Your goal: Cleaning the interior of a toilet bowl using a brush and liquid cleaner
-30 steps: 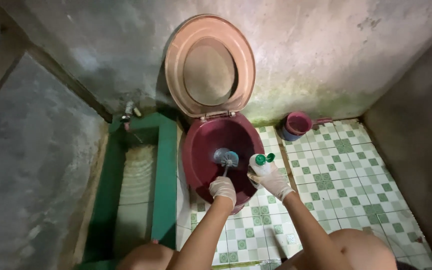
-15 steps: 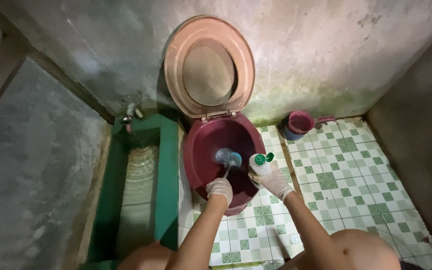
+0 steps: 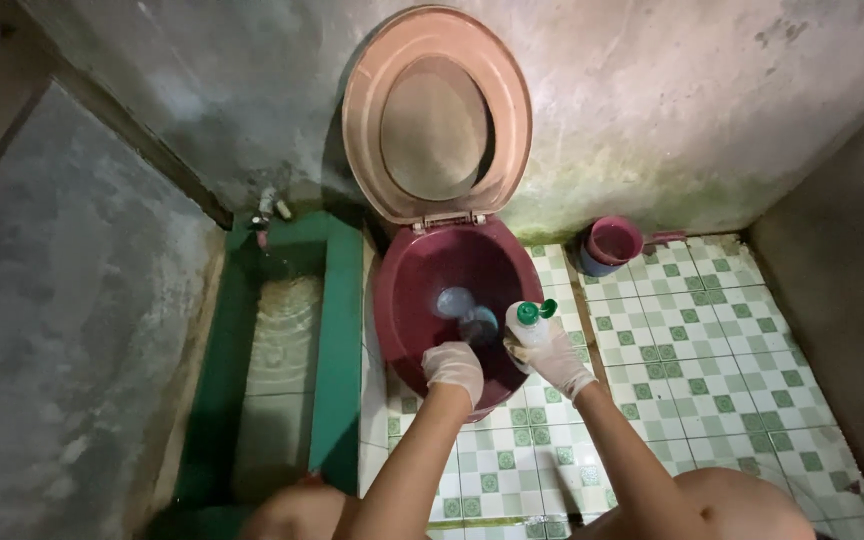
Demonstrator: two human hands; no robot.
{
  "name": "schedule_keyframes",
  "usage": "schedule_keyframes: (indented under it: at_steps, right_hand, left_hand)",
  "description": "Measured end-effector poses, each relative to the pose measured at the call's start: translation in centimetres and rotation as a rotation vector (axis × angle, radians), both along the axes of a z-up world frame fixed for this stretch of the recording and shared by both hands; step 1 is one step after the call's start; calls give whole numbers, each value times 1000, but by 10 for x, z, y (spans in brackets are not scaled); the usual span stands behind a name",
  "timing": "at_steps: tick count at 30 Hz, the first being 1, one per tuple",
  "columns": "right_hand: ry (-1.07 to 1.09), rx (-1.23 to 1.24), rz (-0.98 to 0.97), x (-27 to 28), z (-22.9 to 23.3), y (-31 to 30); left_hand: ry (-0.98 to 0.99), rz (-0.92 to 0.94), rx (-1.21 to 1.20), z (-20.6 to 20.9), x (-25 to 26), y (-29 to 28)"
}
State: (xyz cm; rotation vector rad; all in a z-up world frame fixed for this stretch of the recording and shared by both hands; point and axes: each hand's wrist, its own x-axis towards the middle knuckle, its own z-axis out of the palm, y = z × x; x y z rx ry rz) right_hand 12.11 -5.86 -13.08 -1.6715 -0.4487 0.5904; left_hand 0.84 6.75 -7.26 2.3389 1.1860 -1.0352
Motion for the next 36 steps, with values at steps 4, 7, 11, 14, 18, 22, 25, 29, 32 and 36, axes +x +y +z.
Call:
schedule_keyframes:
  at_steps: [4,7,11,14,18,22,25,29,32,36]
  right_hand:
    - [345,242,-16,-1,18,-12]
    - [-36,-132,20,0,25,-20]
    - [-21,-184,39,-6,22,-16]
    - [7,-122,32,3,12,-16]
    - [30,-32,37,3,11,-18]
    - [-26,-45,27,-3,26,-18]
    - [-40,-29,40,4,17,-20]
    - [-162,-52,27,6,9,-28]
    - [-257,-67,50,5,26,-25]
    - [-397,-155,114,0,58,-36]
  left_hand:
    - [-190,54,120,-54,-15,0]
    - [-123,383,-93,21,-20,-29]
    - [17,214,2,69,-10,-57]
    - [96,-59,115,102,-20,-79]
    - [66,-51,271,-18,-2,-57]
    - [4,216,241,20,-18,-58]
    - [44,17,107,99,-32,-64]
    - [-38,-175,162,35,-56,-40]
    - [-43,-155,210,13,-78,-29]
    - [38,40,165,-48,-90,-29]
